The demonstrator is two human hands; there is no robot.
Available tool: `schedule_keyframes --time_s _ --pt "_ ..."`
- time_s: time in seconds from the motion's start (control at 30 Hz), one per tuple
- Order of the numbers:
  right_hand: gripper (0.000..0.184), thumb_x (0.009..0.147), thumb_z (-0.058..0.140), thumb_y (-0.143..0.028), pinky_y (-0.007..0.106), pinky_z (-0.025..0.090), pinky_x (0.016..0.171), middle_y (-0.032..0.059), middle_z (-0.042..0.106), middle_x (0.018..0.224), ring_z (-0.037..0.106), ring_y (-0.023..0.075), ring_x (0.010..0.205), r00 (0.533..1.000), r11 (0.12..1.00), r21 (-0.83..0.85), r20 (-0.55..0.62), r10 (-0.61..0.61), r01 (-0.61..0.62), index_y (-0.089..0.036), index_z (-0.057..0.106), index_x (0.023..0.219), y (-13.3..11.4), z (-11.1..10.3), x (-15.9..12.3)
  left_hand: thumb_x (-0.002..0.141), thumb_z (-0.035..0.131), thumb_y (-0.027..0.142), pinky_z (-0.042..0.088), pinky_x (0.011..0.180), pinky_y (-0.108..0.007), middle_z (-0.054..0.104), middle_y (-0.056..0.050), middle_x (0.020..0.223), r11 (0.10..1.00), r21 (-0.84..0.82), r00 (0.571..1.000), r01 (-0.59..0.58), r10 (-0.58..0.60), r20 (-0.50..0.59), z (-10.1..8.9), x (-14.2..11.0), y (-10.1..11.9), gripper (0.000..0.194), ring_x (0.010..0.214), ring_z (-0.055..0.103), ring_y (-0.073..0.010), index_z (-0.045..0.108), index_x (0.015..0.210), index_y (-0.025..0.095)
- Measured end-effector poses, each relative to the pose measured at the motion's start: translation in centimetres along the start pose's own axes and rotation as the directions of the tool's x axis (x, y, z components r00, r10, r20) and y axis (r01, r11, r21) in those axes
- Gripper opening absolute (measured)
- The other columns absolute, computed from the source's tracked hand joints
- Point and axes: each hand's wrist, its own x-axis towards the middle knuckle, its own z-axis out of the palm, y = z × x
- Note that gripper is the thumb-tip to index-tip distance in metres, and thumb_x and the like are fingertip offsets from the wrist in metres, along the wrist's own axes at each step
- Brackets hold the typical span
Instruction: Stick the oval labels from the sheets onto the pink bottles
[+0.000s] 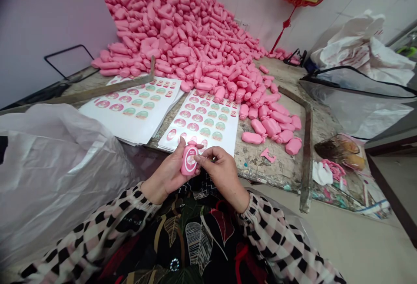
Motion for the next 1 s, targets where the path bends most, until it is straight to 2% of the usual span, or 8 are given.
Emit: schedule_keyframes --time_s 0.4,0.53,0.63,0.7,0.77,0.87,0.93,1.0 --pt "0.027 0.071 0.063 -0.044 0.026 0.042 0.059 -0.0002 0.063 0.061 0.055 0.0130 0.057 0.999 1.000 -0.015 0.036 0.026 -0.025 -0.018 0.057 0.070 0.7 0.3 0.1 0.077 0.040 0.065 0.044 0.045 -0.020 0.051 -0.001 0.068 0.998 0.027 0.998 -0.057 0.057 -0.014 0.1 0.1 -0.4 0.057 0.052 0.051 -0.0082 0.057 0.095 0.013" --pt "0.029 0.076 0.057 -0.048 0.025 0.039 0.060 0.0007 0.063 0.070 0.055 0.0135 0.063 0.997 0.953 -0.296 0.010 -0.070 0.070 -0.019 0.060 0.073 0.4 0.0 -0.4 0.075 0.043 0.066 0.044 0.046 -0.019 0.051 -0.001 0.069 0.995 0.049 0.996 -0.084 0.085 -0.025 0.1 0.0 -0.4 0.058 0.054 0.051 -0.0082 0.057 0.095 0.013" --pt "0.031 0.079 0.053 -0.050 0.027 0.036 0.063 0.0022 0.062 0.077 0.054 0.0152 0.071 0.978 0.773 -0.612 0.000 -0.209 0.165 -0.021 0.064 0.076 -0.4 -0.5 -1.0 0.075 0.043 0.065 0.043 0.045 -0.018 0.051 -0.001 0.070 0.994 0.053 0.995 -0.093 0.094 -0.020 0.1 -0.1 -0.3 0.058 0.054 0.051 -0.0075 0.057 0.096 0.014" --pt "0.033 0.078 0.054 -0.052 0.027 0.034 0.063 0.0031 0.061 0.078 0.053 0.0161 0.072 0.973 0.702 -0.695 -0.019 -0.229 0.152 -0.021 0.064 0.077 -0.7 -0.8 -1.2 0.075 0.043 0.065 0.042 0.045 -0.018 0.050 0.000 0.067 0.995 0.050 0.996 -0.092 0.092 -0.010 0.1 -0.2 -0.3 0.058 0.054 0.051 -0.0074 0.057 0.099 0.014" --pt "0.034 0.073 0.058 -0.054 0.027 0.034 0.060 0.0024 0.061 0.077 0.053 0.0154 0.068 0.986 0.787 -0.610 -0.054 -0.155 0.090 -0.021 0.063 0.077 -0.6 -0.8 -0.9 0.076 0.042 0.066 0.042 0.045 -0.019 0.049 0.001 0.064 0.994 0.070 0.996 -0.086 0.086 -0.001 0.2 -0.2 -0.3 0.060 0.051 0.050 -0.0075 0.056 0.102 0.014" --pt "0.034 0.068 0.064 -0.051 0.025 0.038 0.056 -0.0010 0.060 0.069 0.053 0.0129 0.059 0.996 0.987 -0.137 0.018 0.082 -0.079 -0.020 0.059 0.081 -0.1 -0.4 -0.3 0.076 0.038 0.067 0.041 0.042 -0.020 0.050 0.001 0.063 0.984 0.163 0.997 -0.079 0.081 -0.007 0.5 -0.4 -0.6 0.060 0.047 0.050 -0.0087 0.052 0.104 0.015" --pt "0.033 0.068 0.065 -0.049 0.025 0.040 0.051 -0.0029 0.059 0.061 0.053 0.0119 0.050 0.967 0.960 0.176 0.175 0.188 -0.219 -0.019 0.055 0.080 0.2 -0.1 0.0 0.078 0.034 0.066 0.040 0.041 -0.021 0.051 0.001 0.061 0.965 0.249 0.997 -0.079 0.081 0.003 0.7 -0.6 -1.0 0.058 0.046 0.051 -0.0100 0.048 0.105 0.017" --pt "0.032 0.070 0.064 -0.048 0.024 0.038 0.045 -0.0040 0.056 0.054 0.051 0.0113 0.042 0.932 0.888 0.333 0.283 0.226 -0.317 -0.018 0.054 0.078 0.3 -0.1 0.0 0.081 0.034 0.063 0.040 0.041 -0.021 0.051 0.001 0.061 0.940 0.331 0.996 -0.083 0.065 0.066 0.8 -0.9 -1.3 0.053 0.047 0.052 -0.0111 0.043 0.108 0.018"
